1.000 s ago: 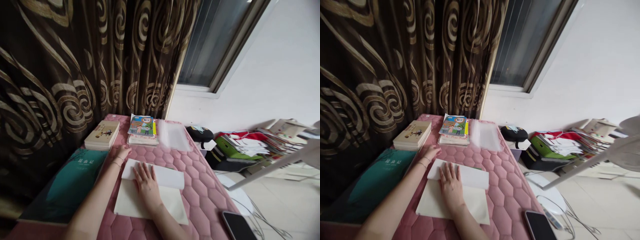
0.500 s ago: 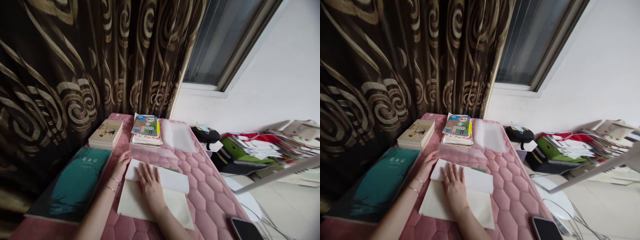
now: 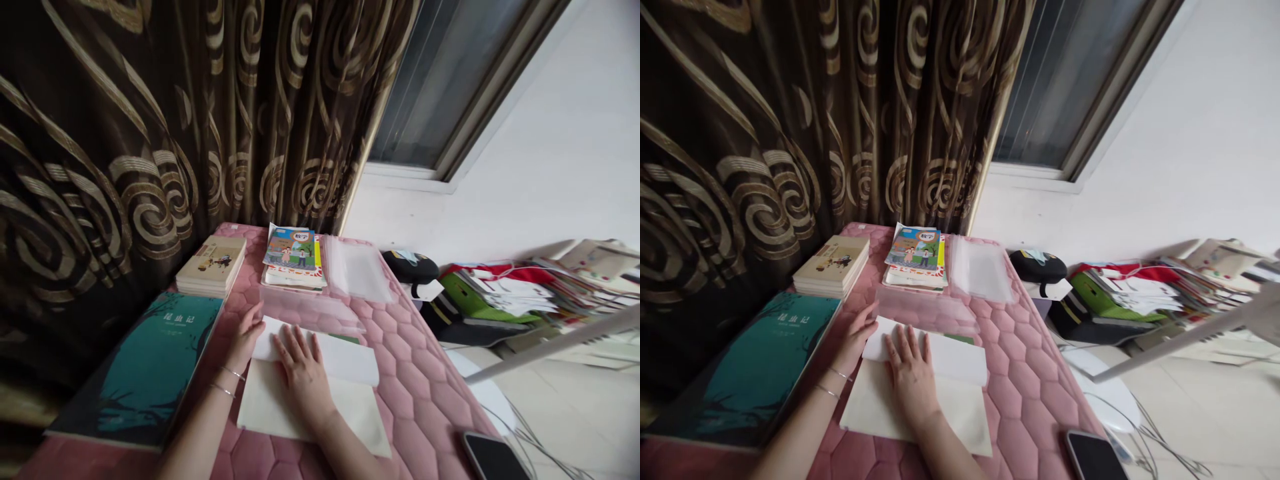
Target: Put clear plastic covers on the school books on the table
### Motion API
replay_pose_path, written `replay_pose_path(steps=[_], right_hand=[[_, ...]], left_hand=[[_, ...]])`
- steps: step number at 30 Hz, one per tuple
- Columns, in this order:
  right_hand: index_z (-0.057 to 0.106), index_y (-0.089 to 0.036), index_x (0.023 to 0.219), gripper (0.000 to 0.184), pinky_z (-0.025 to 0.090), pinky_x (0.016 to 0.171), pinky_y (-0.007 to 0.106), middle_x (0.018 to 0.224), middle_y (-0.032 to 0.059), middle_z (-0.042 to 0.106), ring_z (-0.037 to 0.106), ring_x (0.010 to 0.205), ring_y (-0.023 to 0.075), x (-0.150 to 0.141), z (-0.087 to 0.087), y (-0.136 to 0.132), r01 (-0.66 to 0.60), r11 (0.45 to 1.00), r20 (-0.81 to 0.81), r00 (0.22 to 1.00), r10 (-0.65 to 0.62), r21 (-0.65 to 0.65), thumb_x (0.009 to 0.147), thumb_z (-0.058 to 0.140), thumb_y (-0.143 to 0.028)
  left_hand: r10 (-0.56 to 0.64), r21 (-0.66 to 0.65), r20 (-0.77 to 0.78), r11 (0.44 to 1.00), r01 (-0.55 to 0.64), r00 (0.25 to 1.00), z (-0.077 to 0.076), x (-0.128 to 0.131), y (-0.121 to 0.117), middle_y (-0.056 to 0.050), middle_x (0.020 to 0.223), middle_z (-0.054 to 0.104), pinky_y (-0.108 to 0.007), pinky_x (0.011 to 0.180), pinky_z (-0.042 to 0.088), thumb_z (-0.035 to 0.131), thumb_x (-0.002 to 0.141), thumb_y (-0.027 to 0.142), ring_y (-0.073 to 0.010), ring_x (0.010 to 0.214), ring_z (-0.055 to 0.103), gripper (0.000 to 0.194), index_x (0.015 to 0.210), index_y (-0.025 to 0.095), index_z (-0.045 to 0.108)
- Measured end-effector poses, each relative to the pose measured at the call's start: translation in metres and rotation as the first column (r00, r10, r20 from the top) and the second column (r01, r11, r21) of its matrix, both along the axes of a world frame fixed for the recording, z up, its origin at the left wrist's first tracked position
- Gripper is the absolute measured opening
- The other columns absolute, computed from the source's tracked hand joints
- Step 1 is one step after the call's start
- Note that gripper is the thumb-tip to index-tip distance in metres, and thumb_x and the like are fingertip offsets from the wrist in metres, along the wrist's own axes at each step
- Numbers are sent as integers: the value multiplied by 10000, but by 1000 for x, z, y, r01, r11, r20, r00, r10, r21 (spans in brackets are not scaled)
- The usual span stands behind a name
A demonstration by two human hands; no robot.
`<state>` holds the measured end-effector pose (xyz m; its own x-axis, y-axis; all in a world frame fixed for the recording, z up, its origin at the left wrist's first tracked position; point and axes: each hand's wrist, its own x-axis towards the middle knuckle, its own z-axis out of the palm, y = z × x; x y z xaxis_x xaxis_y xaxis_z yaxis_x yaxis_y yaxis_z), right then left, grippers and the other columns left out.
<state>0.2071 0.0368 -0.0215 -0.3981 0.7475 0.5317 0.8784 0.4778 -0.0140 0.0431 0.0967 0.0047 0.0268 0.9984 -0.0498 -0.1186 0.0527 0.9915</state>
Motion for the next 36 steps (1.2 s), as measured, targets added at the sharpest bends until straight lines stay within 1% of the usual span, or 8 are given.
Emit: replay_pose_path(steps=[6,10,15,19,22,24,30,36], right_hand=[[359,-260,1454,527,245,1123,517,1491,70,390,320,1387,269,1,3,0,-24,1000,-6,1000,24,-10,939,445,-187],[403,-243,1431,489,276,1111,514,1491,63,393,314,1390,269,0,5,0,-16,1000,-26,1000,15,-27,945,431,-188],[472,-211,1382,429,307,1101,505,1479,69,412,346,1373,269,0,7,2,-7,1000,-31,1000,6,-24,959,406,-188],[500,-173,1356,407,321,1099,495,1472,93,419,338,1378,273,-1,8,3,-8,1000,-50,999,8,2,960,405,-179],[507,-176,1350,405,322,1100,497,1457,110,438,325,1385,272,-1,8,2,-8,1000,-72,997,8,-1,954,427,-180],[509,-184,1350,408,323,1100,501,1451,117,444,318,1388,275,-1,8,1,0,1000,-83,997,0,-7,948,440,-179],[520,-188,1338,403,335,1093,518,1436,114,462,311,1390,291,-3,7,0,25,1000,-122,992,-23,12,940,455,-176],[546,-147,1296,376,376,1078,512,1372,165,495,285,1397,283,-3,9,-1,-10,999,-182,983,19,50,936,438,-157]], left_hand=[[-3,104,-132,994,17,991,-6,3,-1,0,754,636,-223,572,399,602,743,391,-115,630,532,684,1359,132,458],[52,179,-188,984,-18,981,-7,5,-1,3,764,624,-222,579,386,604,755,397,-101,620,500,626,1311,129,502],[59,151,-153,988,-36,986,-7,6,-1,28,679,582,-233,574,393,612,752,410,-113,604,510,596,1269,134,501],[90,105,-114,991,-78,989,-4,5,-1,52,639,559,-212,523,368,656,687,413,-102,553,504,427,1026,178,544],[91,61,-83,994,-86,992,-2,4,-1,62,620,557,-202,510,366,693,618,406,-99,532,502,369,840,205,477],[85,40,-62,996,-83,994,-1,4,0,71,603,550,-197,498,357,698,594,402,-96,514,493,378,797,215,440],[128,16,-66,992,-127,990,4,4,-2,63,620,578,-199,496,362,705,591,378,-103,528,517,366,820,206,477],[51,31,-23,998,-50,998,0,4,-1,13,727,645,-250,591,448,739,600,393,-160,660,607,546,1055,177,528]])
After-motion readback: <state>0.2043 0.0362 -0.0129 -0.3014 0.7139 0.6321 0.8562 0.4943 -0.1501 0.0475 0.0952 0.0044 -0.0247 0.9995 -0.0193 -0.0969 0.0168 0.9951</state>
